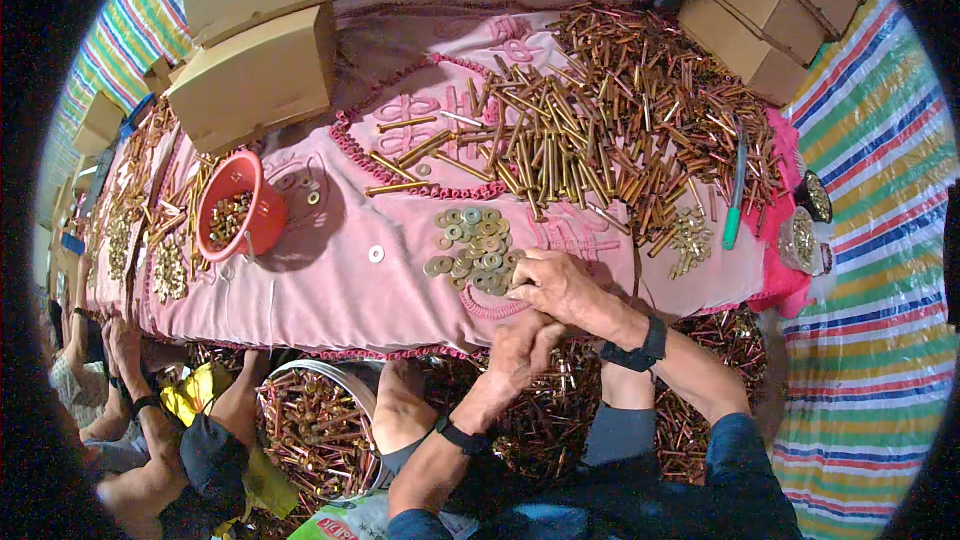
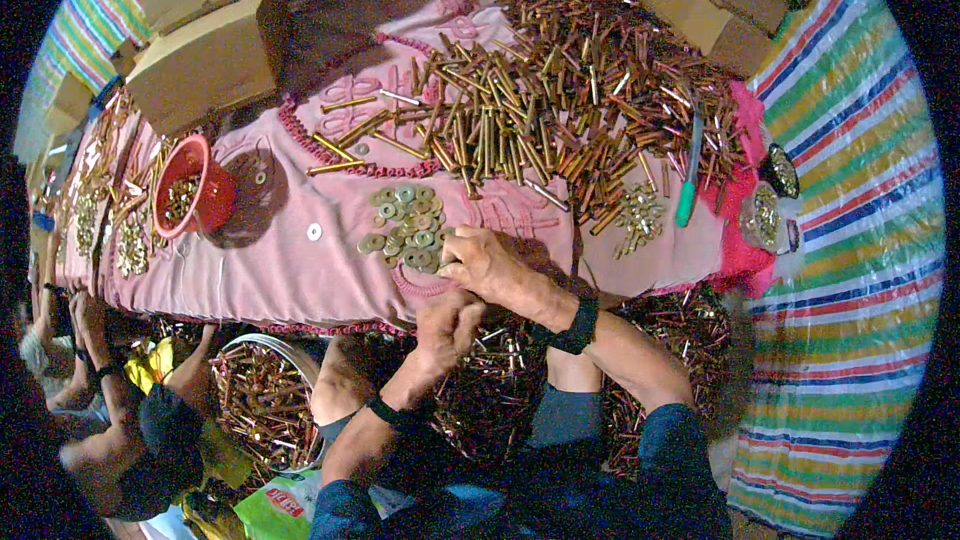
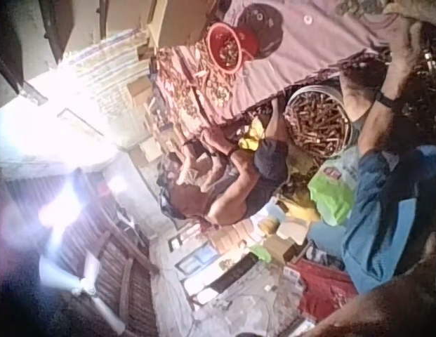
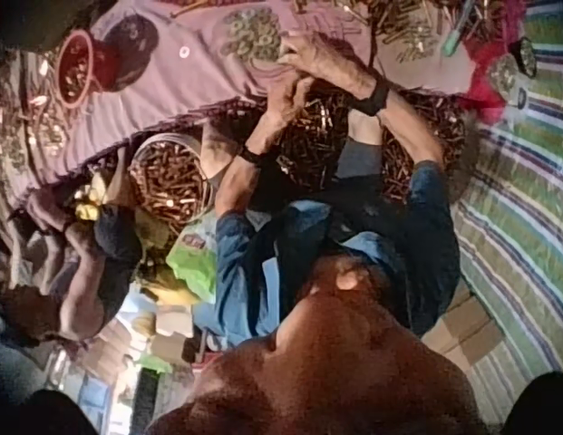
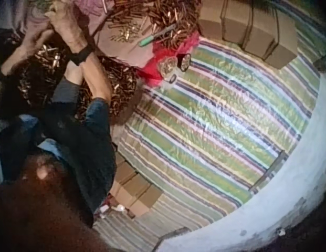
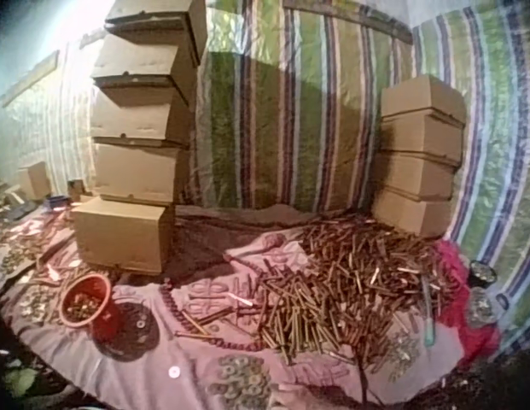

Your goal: The recorder sorts metal washers and wooden components on a floor-based workspace.

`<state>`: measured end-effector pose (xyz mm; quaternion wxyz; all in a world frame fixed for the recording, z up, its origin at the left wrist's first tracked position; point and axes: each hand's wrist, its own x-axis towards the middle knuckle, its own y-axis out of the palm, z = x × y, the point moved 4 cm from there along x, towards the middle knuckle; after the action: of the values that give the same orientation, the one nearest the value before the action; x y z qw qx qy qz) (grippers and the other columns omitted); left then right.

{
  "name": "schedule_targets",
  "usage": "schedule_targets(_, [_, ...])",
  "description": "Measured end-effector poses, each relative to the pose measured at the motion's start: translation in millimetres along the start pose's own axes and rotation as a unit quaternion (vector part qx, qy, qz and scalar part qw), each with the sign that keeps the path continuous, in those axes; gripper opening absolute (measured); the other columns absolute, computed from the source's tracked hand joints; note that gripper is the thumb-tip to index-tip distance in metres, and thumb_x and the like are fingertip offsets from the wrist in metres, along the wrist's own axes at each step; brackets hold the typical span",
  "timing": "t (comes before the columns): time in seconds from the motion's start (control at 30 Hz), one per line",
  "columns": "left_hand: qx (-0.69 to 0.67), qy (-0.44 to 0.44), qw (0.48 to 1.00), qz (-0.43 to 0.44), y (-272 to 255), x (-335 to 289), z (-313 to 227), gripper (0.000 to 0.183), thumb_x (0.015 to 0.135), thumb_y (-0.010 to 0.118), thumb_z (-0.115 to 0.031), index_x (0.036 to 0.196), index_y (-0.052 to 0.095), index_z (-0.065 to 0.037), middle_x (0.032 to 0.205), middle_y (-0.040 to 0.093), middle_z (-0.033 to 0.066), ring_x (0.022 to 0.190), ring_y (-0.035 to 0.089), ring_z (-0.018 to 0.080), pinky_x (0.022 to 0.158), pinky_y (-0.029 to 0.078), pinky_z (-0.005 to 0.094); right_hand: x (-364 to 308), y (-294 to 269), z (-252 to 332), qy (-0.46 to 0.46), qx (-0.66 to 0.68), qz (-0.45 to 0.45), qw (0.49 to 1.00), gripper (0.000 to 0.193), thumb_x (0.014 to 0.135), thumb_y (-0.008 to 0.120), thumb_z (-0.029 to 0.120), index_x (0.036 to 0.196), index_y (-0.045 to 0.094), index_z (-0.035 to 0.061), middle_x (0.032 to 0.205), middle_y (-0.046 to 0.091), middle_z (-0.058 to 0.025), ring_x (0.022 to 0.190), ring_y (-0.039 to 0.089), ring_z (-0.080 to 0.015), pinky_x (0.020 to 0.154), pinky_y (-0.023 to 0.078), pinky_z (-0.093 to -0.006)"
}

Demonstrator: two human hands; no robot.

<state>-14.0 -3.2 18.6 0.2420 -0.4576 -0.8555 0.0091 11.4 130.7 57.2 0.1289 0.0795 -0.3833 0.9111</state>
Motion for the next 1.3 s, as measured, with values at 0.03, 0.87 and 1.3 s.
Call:
schedule_targets(0.03, [0.014,-0.003,0.999,-0.046,-6.0,3.5,-0.5,0.011,0.093,0.067,-0.012,0.09,0.064,-0.002,0.072,0.063,0.0162,0.059,0.062,0.0315,0.058,0.05,0.0393,-2.0,-5.4,-2.2,0.074,0.024,-0.019,0.997,0.014,0.085,0.069,0.013,0.084,0.064,0.0005,0.078,0.061,-0.0144,0.077,0.063,-0.0331,0.07,0.051,-0.0418])
schedule_targets(0.87, [0.07,-0.061,0.994,-0.054,4.6,24.0,4.6,0.009,0.094,0.066,-0.01,0.101,0.067,-0.004,0.074,0.063,0.015,0.058,0.061,0.0261,0.054,0.045,0.0347,-15.4,-64.5,-67.3,0.257,-0.138,-0.101,0.951,0.026,0.081,0.069,0.017,0.101,0.073,0.0003,0.078,0.072,-0.0175,0.068,0.07,-0.0238,0.066,0.055,-0.035])
schedule_targets(1.3, [0.018,-0.138,0.986,-0.089,-10.5,23.7,7.5,0.019,0.1,0.059,-0.013,0.109,0.065,0.002,0.086,0.071,0.0134,0.077,0.068,0.0188,0.069,0.052,0.0337,27.0,-47.5,-61.8,0.336,0.051,-0.014,0.941,0.031,0.082,0.073,0.027,0.073,0.067,-0.0023,0.06,0.062,-0.0126,0.055,0.061,-0.0197,0.052,0.047,-0.0357])
